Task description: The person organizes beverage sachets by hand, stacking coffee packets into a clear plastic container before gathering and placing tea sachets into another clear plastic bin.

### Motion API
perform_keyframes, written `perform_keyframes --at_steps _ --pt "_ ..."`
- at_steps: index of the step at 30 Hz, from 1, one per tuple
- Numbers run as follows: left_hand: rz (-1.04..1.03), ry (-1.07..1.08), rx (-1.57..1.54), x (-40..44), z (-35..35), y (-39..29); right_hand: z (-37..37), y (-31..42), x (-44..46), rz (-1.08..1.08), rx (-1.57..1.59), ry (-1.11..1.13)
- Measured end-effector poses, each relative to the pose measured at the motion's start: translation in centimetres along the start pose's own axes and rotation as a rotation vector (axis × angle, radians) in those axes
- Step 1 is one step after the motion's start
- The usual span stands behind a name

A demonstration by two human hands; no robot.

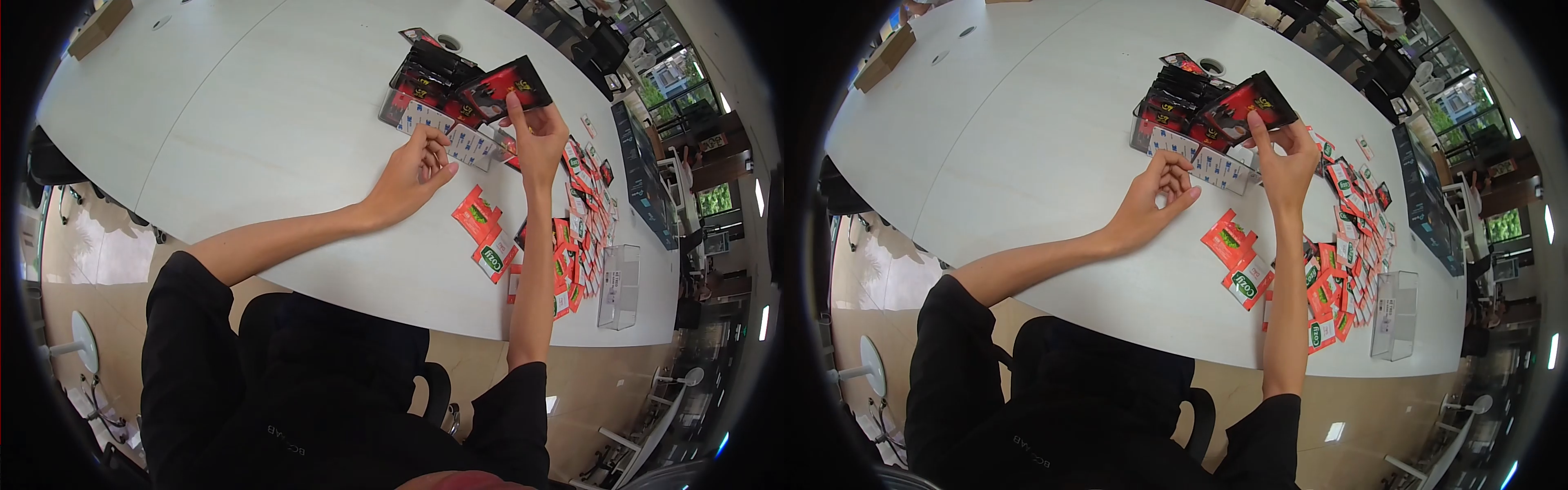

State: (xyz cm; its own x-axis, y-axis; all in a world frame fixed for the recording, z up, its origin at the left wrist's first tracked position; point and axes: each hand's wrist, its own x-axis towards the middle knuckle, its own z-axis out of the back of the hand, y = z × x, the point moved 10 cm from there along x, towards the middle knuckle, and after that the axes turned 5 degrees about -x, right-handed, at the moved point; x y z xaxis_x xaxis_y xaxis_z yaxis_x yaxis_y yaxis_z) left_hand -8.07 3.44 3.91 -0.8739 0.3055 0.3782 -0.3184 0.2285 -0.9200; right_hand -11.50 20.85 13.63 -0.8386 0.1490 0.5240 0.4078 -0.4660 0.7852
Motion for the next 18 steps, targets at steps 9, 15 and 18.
perform_keyframes --at_steps 9,15,18 --pt "0.039 0.038 0.037 0.1 -0.3 0.2 -3.0 2.3 0.0 0.114 -0.496 0.383" --pt "0.048 0.022 0.037 0.2 -0.2 0.4 -3.1 3.3 0.9 0.143 -0.566 0.352" --pt "0.075 0.024 0.038 0.1 -0.3 0.5 -3.5 3.3 0.8 0.145 -0.743 0.39"
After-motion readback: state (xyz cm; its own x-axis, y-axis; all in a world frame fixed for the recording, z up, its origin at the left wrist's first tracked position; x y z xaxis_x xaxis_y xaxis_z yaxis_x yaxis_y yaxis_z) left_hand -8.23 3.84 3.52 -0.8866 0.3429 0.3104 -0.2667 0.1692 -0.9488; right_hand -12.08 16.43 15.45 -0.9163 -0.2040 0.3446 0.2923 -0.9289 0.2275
